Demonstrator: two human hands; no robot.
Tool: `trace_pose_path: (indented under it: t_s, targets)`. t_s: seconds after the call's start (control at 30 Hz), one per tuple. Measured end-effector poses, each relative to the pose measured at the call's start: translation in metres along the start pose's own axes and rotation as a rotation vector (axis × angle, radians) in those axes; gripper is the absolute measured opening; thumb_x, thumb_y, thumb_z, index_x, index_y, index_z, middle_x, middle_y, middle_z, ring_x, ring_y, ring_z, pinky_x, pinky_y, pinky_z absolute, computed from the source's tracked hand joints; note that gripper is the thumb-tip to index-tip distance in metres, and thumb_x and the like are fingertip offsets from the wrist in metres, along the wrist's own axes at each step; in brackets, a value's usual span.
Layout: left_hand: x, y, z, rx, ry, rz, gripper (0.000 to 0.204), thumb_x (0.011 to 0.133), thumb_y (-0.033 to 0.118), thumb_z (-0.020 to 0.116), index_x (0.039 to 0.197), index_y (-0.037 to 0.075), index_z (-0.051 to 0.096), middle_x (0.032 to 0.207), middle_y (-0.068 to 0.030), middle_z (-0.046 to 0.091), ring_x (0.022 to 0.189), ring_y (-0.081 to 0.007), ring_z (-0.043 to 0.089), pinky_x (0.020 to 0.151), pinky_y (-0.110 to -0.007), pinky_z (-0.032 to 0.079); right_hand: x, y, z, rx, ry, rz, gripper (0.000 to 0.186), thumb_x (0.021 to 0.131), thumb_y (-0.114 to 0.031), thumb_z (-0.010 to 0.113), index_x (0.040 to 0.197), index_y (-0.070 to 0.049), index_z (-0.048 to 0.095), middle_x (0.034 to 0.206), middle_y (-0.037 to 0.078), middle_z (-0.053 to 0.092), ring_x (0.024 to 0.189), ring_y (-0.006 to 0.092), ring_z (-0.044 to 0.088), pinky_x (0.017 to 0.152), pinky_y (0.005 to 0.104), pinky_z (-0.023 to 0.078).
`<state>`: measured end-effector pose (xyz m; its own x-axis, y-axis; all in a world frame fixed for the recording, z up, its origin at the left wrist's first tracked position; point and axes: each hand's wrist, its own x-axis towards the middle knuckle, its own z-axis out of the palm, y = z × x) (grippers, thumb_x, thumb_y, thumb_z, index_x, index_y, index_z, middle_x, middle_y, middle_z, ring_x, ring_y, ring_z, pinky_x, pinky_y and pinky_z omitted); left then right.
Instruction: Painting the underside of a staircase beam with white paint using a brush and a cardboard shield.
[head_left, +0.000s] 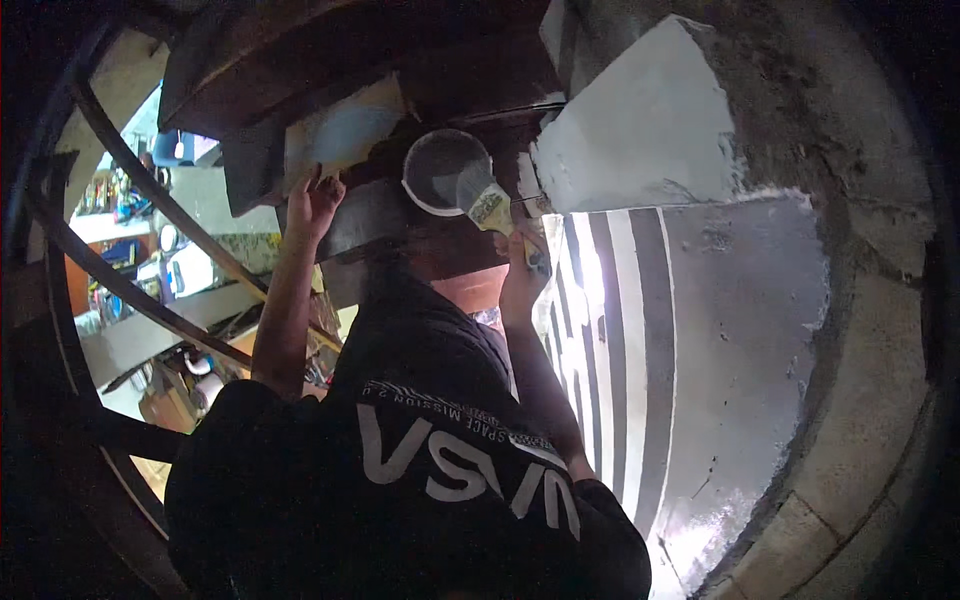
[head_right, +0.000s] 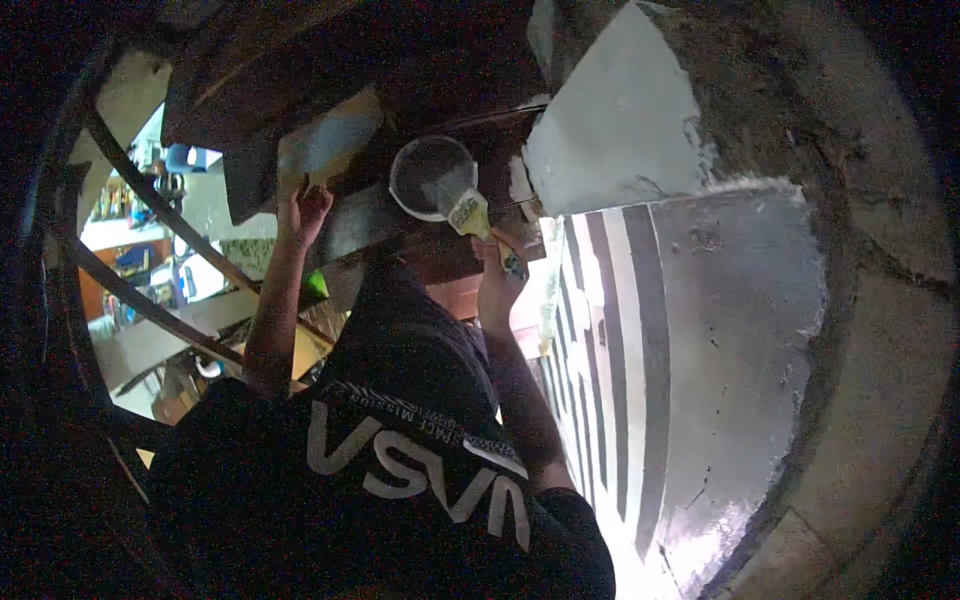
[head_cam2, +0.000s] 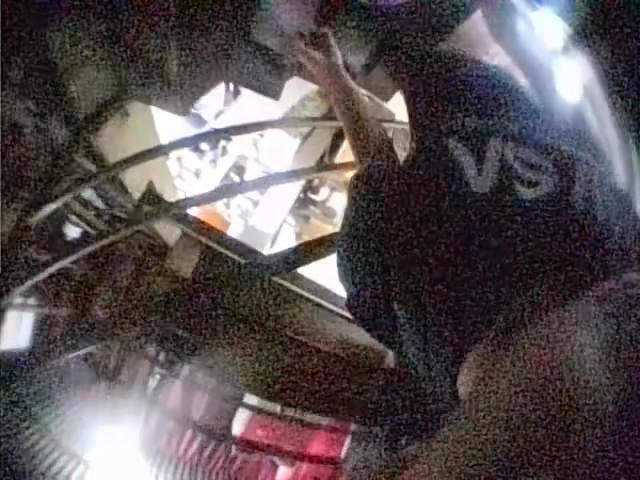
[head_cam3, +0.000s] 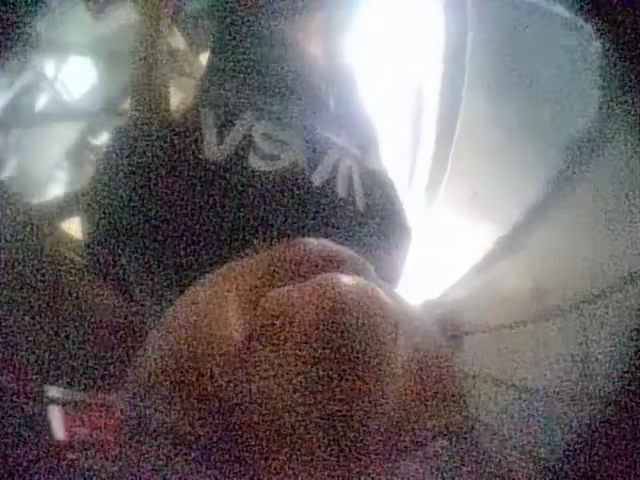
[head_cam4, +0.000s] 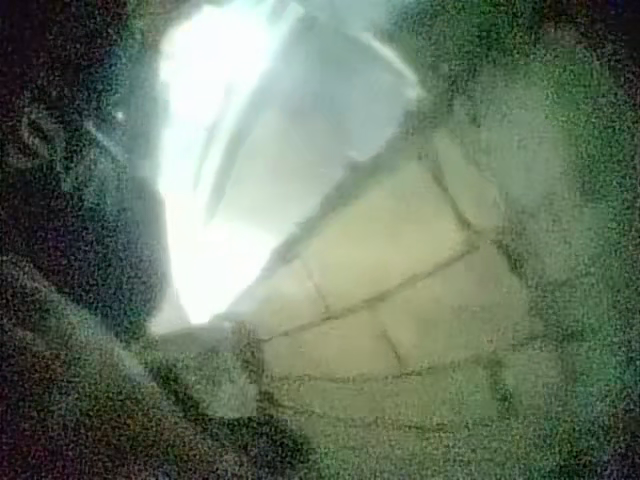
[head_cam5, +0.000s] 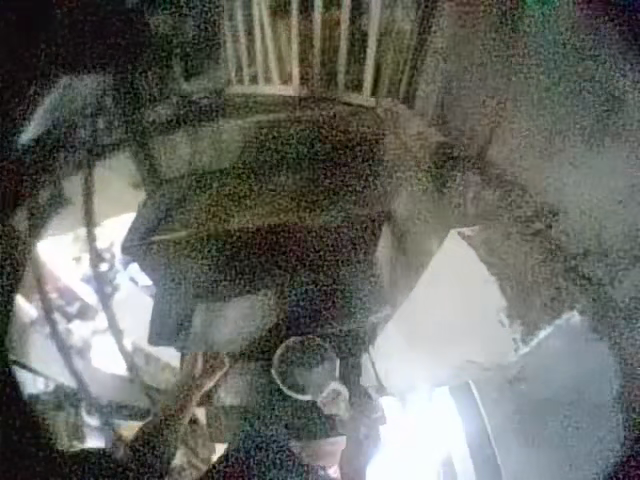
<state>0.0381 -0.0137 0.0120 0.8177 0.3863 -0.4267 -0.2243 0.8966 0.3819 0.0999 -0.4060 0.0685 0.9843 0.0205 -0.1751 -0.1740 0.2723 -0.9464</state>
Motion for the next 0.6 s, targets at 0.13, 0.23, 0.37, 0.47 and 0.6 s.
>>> trace_pose_path:
  t_s: [0.13, 0.23, 0.37, 0.47, 0.6]
  targets:
    - [-0.001, 0.007, -0.003, 0.147, -0.006, -0.016, 0.019, 0.101, 0.013, 0.059, 0.117, 0.003, 0.063, 0.11, -0.0133, 0.069, 0.097, -0.029, 0.068, 0.079, -0.04, 0.059, 0.004, 0.008, -0.026, 0.111, 0.047, 0.143, 0.024, 0.102, -0.015, 0.065, 0.118, 0.002, 0.063, 0.112, 0.012, 0.068, 0.094, 0.0161, 0.067, 0.079, 0.0302, 0.055]
    - [-0.019, 0.006, 0.008, 0.173, -0.187, 0.024, 0.02, 0.1, 0.012, 0.061, 0.117, 0.003, 0.063, 0.112, -0.0121, 0.07, 0.095, -0.0282, 0.07, 0.08, -0.04, 0.061, 0.002, 0.005, -0.044, 0.212, -0.045, -0.042, 0.034, 0.107, -0.02, 0.053, 0.132, 0.002, 0.054, 0.112, 0.014, 0.066, 0.103, 0.0221, 0.067, 0.089, 0.0352, 0.054]
    - [-0.029, 0.007, 0.02, 0.131, -0.011, 0.046, 0.012, 0.098, 0.01, 0.062, 0.109, 0.003, 0.063, 0.105, -0.0116, 0.071, 0.089, -0.0273, 0.071, 0.082, -0.04, 0.062, -0.026, -0.016, -0.076, 0.534, -0.104, -0.045, 0.043, 0.106, -0.032, 0.049, 0.133, 0.001, 0.052, 0.117, 0.022, 0.067, 0.103, 0.0287, 0.068, 0.089, 0.0401, 0.054]
    - [-0.033, 0.004, 0.025, 0.244, -0.055, 0.045, 0.008, 0.097, 0.01, 0.063, 0.102, 0.003, 0.065, 0.098, -0.0119, 0.072, 0.089, -0.0274, 0.071, 0.081, -0.04, 0.061, -0.042, -0.03, -0.09, 0.623, -0.121, -0.093, 0.047, 0.105, -0.033, 0.047, 0.138, 0.0, 0.048, 0.125, 0.027, 0.064, 0.108, 0.0333, 0.066, 0.093, 0.0428, 0.053]
    - [-0.028, 0.005, 0.033, 0.35, -0.219, -0.107, 0.023, 0.098, 0.018, 0.064, 0.112, 0.0, 0.068, 0.107, -0.0174, 0.073, 0.096, -0.0303, 0.071, 0.086, -0.042, 0.059, -0.049, -0.046, -0.1, 0.603, -0.147, -0.161, 0.049, 0.105, -0.034, 0.048, 0.14, 0.0, 0.046, 0.129, 0.028, 0.062, 0.112, 0.0317, 0.064, 0.093, 0.0433, 0.051]
